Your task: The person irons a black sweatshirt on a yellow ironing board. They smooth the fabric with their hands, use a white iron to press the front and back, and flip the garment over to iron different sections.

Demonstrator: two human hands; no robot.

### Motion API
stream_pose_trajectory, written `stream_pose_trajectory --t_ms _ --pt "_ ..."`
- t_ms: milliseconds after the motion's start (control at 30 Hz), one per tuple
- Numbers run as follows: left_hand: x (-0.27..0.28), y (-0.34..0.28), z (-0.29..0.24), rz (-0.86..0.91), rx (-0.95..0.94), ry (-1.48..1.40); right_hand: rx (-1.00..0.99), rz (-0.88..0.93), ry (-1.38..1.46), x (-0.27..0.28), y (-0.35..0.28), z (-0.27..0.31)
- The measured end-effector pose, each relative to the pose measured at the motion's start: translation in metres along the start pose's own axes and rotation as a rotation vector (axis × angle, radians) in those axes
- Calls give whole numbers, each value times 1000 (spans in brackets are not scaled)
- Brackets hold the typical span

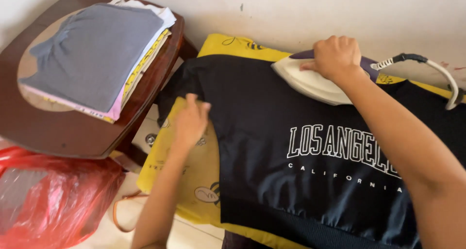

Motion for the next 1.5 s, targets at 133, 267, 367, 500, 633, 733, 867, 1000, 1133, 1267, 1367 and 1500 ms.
stream_pose_trajectory --t_ms 133,267,367,500,633,733,867,1000,1133,1267,1367,1500 --pt "-29 17 16 63 190 -614 137 132 55 65 -58 56" --pt "-59 41 61 -199 183 -762 515 6 147 98 -129 114" --pt "-35 20 58 -247 191 -590 557 -180 240 106 -119 138" --pt "-1 -61 3 -27 226 -508 364 -207 264 82 -60 170" --pt "-4 -145 -16 109 356 -446 416 -152 269 93 -76 162" --pt "-7 -181 -16 212 443 -419 634 -153 194 119 -128 146" --pt "-10 -196 -13 81 522 -564 775 -79 167 130 -166 144" --pt "-15 -202 -10 38 498 -561 533 -172 230 118 -118 166" --pt "-16 -203 -9 -1 459 -587 409 -174 242 103 -69 180" --pt "-19 -203 -7 -40 447 -615 474 -138 218 119 -96 172" --pt "-18 -206 -5 -54 450 -634 589 -34 240 141 -151 153" --pt "-17 -204 -6 -44 453 -656 602 243 182 160 -214 102"
Point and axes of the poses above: each hand's wrist, its own y-axis towards the middle knuckle, its own x-axis out of the back of the hand, z = x × y, the point moved 4 cm from there along y, towards the middle knuckle, and after that the axes turned 4 degrees about -y, right-handed, at the moved point
